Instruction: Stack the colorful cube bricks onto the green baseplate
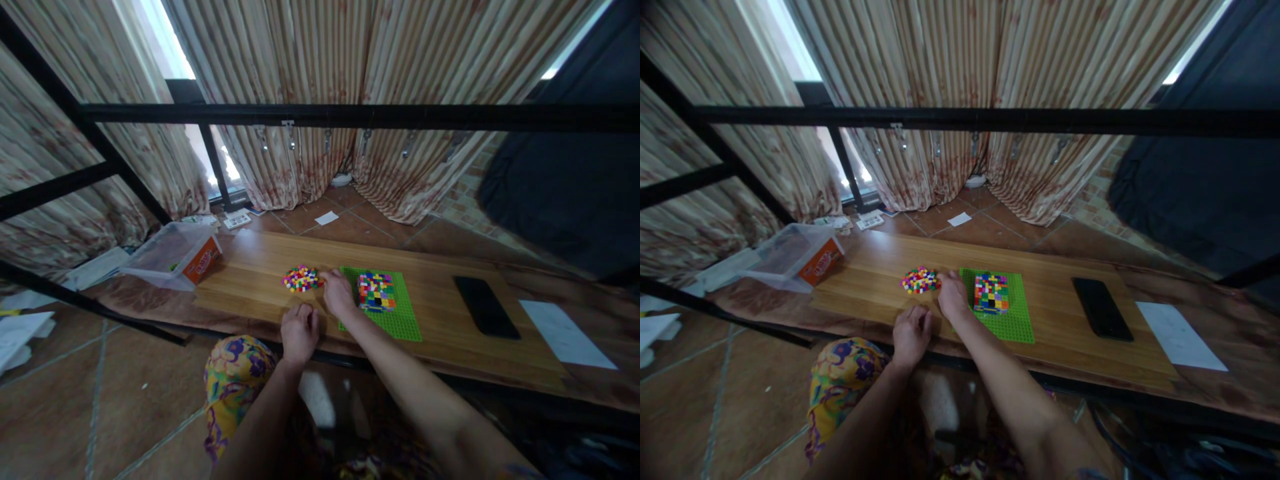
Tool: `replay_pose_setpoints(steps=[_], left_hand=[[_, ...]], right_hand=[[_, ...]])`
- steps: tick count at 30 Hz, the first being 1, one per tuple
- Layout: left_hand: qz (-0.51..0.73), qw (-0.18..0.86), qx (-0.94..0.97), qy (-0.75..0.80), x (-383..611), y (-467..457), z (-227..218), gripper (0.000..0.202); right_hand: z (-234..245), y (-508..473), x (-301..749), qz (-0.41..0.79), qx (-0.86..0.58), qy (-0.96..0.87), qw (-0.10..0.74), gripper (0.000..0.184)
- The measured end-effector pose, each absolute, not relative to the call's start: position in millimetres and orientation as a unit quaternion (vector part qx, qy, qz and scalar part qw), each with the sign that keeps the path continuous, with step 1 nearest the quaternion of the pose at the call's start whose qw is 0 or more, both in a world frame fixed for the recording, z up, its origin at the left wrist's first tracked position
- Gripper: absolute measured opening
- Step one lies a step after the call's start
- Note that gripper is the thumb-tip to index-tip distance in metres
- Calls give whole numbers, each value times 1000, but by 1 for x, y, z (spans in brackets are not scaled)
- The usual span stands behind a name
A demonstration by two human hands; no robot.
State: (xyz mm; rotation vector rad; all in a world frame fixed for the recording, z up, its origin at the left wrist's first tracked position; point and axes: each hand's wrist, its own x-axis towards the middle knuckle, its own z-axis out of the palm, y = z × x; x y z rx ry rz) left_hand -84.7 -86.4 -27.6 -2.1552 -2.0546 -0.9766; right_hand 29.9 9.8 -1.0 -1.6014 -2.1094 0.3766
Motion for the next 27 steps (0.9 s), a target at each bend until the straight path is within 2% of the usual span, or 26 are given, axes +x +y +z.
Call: replay_pose_setpoints(steps=[5,10,12,17,20,27], left_hand=[[-305,-6,-688,-659,-85,-86,-27,22],[-303,-7,-685,-663,-85,-85,-27,21],[-297,-4,-687,-664,-85,-86,-27,21],[-295,-1,-691,-660,-86,-85,-27,20],[-299,0,-690,-659,-86,-85,-27,20],[-304,-1,-685,-662,-86,-85,-26,20]], right_hand=[[-8,21,28,134,-567,-786,203,31],[-3,10,31,129,-575,-779,211,26],[1,-3,35,131,-572,-774,240,25],[9,-43,65,175,-528,-736,385,25],[12,-58,99,178,-541,-699,432,27],[20,-44,168,163,-583,-665,438,25]])
